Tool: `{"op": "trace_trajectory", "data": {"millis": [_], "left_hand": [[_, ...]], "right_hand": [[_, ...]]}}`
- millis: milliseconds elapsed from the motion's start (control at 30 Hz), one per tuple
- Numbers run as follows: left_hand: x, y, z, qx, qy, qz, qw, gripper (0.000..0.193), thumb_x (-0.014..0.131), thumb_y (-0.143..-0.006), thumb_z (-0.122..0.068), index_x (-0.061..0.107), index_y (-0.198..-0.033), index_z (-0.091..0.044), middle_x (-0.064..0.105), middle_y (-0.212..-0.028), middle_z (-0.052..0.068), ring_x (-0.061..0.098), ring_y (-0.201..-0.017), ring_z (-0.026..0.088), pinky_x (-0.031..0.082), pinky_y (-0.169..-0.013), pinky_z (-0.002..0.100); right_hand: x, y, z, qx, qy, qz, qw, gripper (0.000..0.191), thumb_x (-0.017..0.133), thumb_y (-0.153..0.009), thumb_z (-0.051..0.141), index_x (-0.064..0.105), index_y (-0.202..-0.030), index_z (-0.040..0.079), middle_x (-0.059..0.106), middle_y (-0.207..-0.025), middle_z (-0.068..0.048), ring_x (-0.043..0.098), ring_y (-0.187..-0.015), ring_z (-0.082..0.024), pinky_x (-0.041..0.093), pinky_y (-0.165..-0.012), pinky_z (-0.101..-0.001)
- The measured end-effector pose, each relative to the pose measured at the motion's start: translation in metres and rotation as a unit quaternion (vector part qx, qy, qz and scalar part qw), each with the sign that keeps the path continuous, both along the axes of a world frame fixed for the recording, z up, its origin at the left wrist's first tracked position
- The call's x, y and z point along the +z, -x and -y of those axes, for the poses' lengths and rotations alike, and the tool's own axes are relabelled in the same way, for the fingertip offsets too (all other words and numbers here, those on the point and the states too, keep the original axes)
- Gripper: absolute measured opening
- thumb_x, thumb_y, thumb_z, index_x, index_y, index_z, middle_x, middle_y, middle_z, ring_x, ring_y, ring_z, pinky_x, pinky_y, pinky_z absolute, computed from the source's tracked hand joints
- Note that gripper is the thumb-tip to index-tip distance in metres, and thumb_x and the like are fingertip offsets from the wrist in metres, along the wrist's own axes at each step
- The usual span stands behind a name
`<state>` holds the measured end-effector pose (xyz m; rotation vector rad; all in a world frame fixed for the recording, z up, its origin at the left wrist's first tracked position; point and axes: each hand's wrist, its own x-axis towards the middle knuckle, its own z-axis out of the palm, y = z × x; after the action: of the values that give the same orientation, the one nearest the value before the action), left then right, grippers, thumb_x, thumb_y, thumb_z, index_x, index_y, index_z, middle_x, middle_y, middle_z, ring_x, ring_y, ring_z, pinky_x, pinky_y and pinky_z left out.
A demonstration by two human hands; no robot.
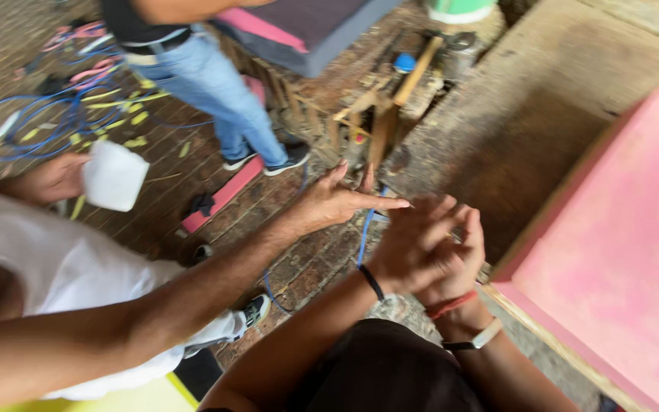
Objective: The person carries a large pink foam sheet from a stack, lays it flat on a work table, and uses a spray gun with an air hose to apply adhesive across the foam surface in sweeping passes. They then wipe the spray gun nozzle with a foam scrap and set the gun down.
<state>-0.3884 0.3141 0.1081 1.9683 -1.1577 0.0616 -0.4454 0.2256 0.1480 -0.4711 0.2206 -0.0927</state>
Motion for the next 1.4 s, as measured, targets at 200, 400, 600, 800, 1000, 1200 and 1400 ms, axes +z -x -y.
{"op": "trace_trajectory", "data": {"millis": [200, 400, 600, 800, 1000, 1200, 1400], "left_hand": [[-0.021, -0.013, 0.008, 0.096, 0.004, -0.053, 0.994, 0.063, 0.048, -0.101, -0.053, 0.054, -0.148, -0.011, 0.049, -0.153, 0.023, 0.04, -0.148, 0.04, 0.025, -0.122, 0.056], [-0.028, 0.043, 0.047, 0.046, 0.028, 0.019, 0.998, 0.079, 0.03, -0.105, -0.063, 0.046, -0.153, -0.001, 0.04, -0.16, 0.031, 0.027, -0.153, 0.046, 0.013, -0.124, 0.061], [-0.013, 0.107, 0.091, -0.028, 0.063, 0.07, 0.995, 0.071, 0.03, -0.102, -0.068, 0.063, -0.118, -0.008, 0.055, -0.137, 0.027, 0.049, -0.136, 0.043, 0.03, -0.119, 0.057], [-0.002, 0.074, 0.087, -0.126, 0.041, -0.037, 0.99, 0.06, 0.047, -0.097, -0.063, 0.056, -0.066, -0.013, 0.056, -0.064, 0.007, 0.058, -0.068, 0.027, 0.045, -0.072, 0.043], [-0.003, 0.066, 0.097, -0.098, -0.022, -0.099, 0.99, 0.069, 0.046, -0.097, -0.07, 0.052, -0.058, -0.013, 0.055, -0.057, 0.006, 0.061, -0.062, 0.026, 0.043, -0.059, 0.044], [-0.015, 0.029, 0.092, -0.11, -0.018, -0.114, 0.987, 0.06, 0.043, -0.1, -0.064, 0.072, -0.079, -0.016, 0.071, -0.076, 0.004, 0.07, -0.078, 0.026, 0.052, -0.068, 0.04], [-0.01, 0.028, 0.065, 0.043, 0.087, 0.09, 0.991, 0.062, 0.05, -0.108, -0.055, 0.058, -0.136, -0.001, 0.062, -0.132, 0.026, 0.057, -0.124, 0.044, 0.041, -0.109, 0.05]], "right_hand": [[0.0, 0.044, 0.002, 0.077, -0.046, 0.034, 0.995, 0.088, 0.039, -0.092, 0.071, 0.045, -0.153, 0.008, 0.046, -0.159, -0.011, 0.041, -0.146, -0.027, 0.023, -0.123, -0.0433], [-0.009, 0.082, 0.037, -0.011, -0.029, -0.015, 0.999, 0.093, 0.036, -0.09, 0.075, 0.04, -0.155, 0.009, 0.042, -0.161, -0.012, 0.04, -0.146, -0.03, 0.029, -0.12, -0.0498], [-0.026, 0.1, 0.059, -0.108, 0.0, 0.055, 0.993, 0.094, 0.033, -0.092, 0.076, 0.043, -0.152, 0.004, 0.043, -0.16, -0.019, 0.04, -0.149, -0.036, 0.034, -0.118, -0.0535], [-0.023, 0.101, 0.064, -0.072, 0.002, 0.015, 0.997, 0.085, 0.039, -0.098, 0.07, 0.05, -0.133, -0.008, 0.055, -0.139, -0.035, 0.054, -0.133, -0.045, 0.042, -0.115, -0.0539], [-0.016, 0.091, 0.059, -0.05, -0.063, -0.038, 0.996, 0.084, 0.041, -0.092, 0.072, 0.053, -0.13, -0.002, 0.06, -0.13, -0.031, 0.059, -0.123, -0.043, 0.045, -0.108, -0.0549], [-0.008, 0.088, 0.065, -0.013, -0.036, -0.025, 0.999, 0.098, 0.036, -0.089, 0.081, 0.049, -0.142, 0.0, 0.055, -0.144, -0.019, 0.053, -0.132, -0.034, 0.038, -0.114, -0.0525], [-0.005, 0.073, 0.063, 0.003, -0.024, 0.018, 1.0, 0.104, 0.035, -0.086, 0.082, 0.045, -0.149, -0.001, 0.05, -0.153, -0.017, 0.047, -0.141, -0.032, 0.033, -0.117, -0.0506]]}}
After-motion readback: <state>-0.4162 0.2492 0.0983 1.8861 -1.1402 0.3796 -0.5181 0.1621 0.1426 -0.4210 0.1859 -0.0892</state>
